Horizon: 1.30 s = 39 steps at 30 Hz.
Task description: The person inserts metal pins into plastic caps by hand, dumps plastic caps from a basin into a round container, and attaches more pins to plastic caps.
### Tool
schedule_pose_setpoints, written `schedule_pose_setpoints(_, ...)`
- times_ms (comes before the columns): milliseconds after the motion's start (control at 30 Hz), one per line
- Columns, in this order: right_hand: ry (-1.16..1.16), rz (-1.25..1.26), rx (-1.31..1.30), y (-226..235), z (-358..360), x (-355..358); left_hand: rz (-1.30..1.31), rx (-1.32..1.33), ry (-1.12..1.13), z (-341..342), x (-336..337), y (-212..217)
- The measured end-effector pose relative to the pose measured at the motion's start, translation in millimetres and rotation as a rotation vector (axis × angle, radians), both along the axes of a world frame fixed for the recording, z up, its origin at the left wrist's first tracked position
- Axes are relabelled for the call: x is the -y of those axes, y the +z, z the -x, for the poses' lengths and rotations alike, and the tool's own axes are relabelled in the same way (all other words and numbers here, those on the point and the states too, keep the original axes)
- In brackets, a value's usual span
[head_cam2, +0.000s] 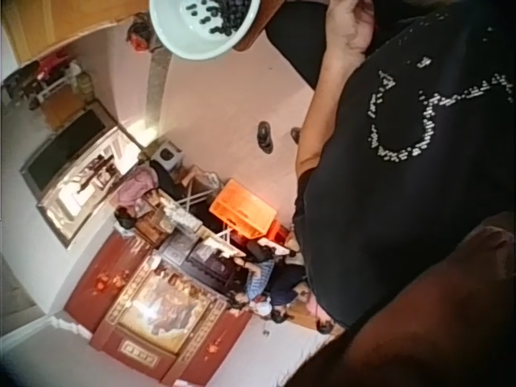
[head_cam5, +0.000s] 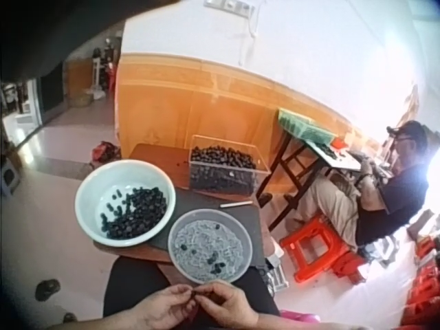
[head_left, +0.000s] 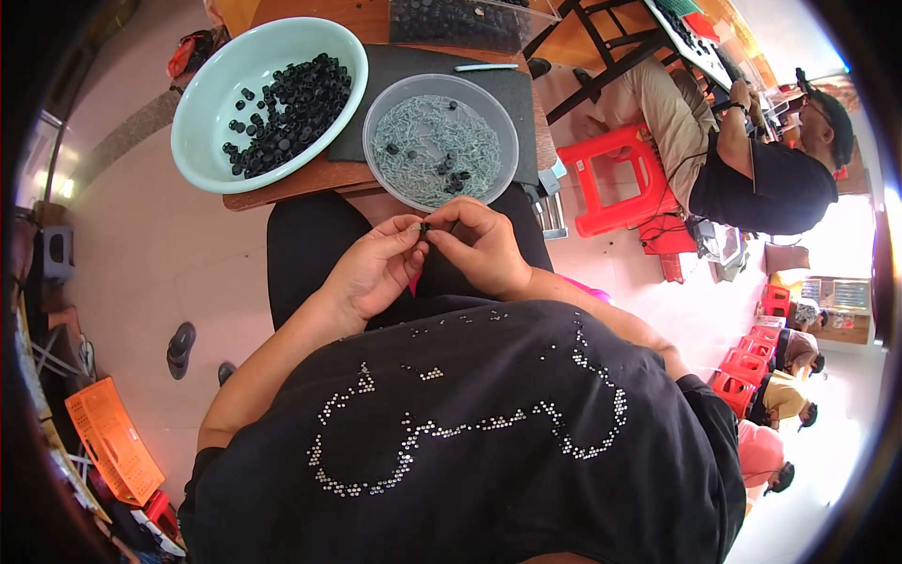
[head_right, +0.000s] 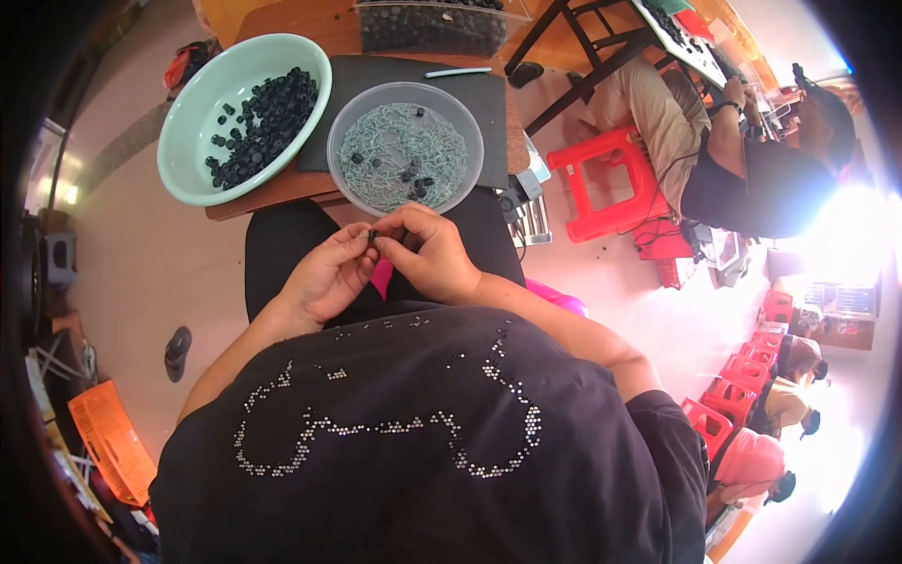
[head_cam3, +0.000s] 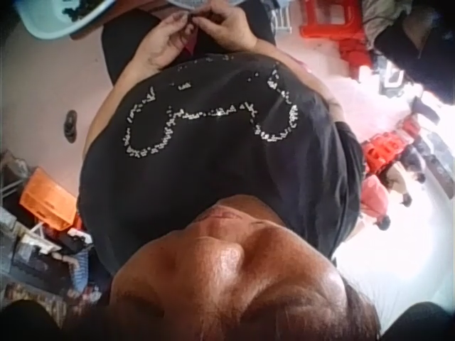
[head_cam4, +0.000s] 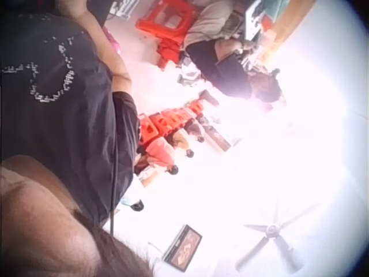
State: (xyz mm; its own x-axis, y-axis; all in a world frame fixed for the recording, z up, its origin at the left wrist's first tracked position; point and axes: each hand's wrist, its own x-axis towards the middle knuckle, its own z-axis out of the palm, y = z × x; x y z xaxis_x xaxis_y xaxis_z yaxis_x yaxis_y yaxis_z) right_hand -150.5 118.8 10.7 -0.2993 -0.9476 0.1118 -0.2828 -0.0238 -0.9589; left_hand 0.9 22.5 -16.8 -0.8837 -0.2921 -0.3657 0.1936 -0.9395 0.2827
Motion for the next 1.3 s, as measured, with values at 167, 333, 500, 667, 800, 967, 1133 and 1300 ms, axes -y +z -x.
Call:
schedule_pose_setpoints(167,-0.005,-0.065,0.201,-0.3,3.4,2.8,0.093,0.093,-0.017,3.8,1.3,6.9)
schedule_pose_setpoints(333,-0.056,-0.076,0.436,1.7,26.1,11.3,0.67,0.335,0.009,18.0,26.1,10.6)
schedule_pose_setpoints(500,-0.142,-0.033,0.53,2.5,50.9,10.1,1.829,0.683,0.116,54.6,78.8,18.5)
schedule_pose_setpoints(667,-0.197,-0.017,0.625,-4.9,66.3,7.0,2.31,0.881,-0.323,88.7,102.1,14.0)
schedule_pose_setpoints(800,-0.195,0.012,0.685,-4.1,80.4,10.5,2.26,1.058,-0.618,103.8,108.7,12.3)
schedule_pose_setpoints(967,-0.23,0.079,0.712,-2.2,95.8,12.5,1.944,0.96,-0.15,106.3,98.8,33.8)
schedule_pose_setpoints(1133,-0.201,0.168,0.651,1.7,88.9,12.2,0.401,0.229,-0.049,87.5,62.3,40.1)
schedule_pose_setpoints(1300,-0.168,0.177,0.5,8.6,80.6,6.9,0.151,0.108,-0.031,81.5,32.0,49.0)
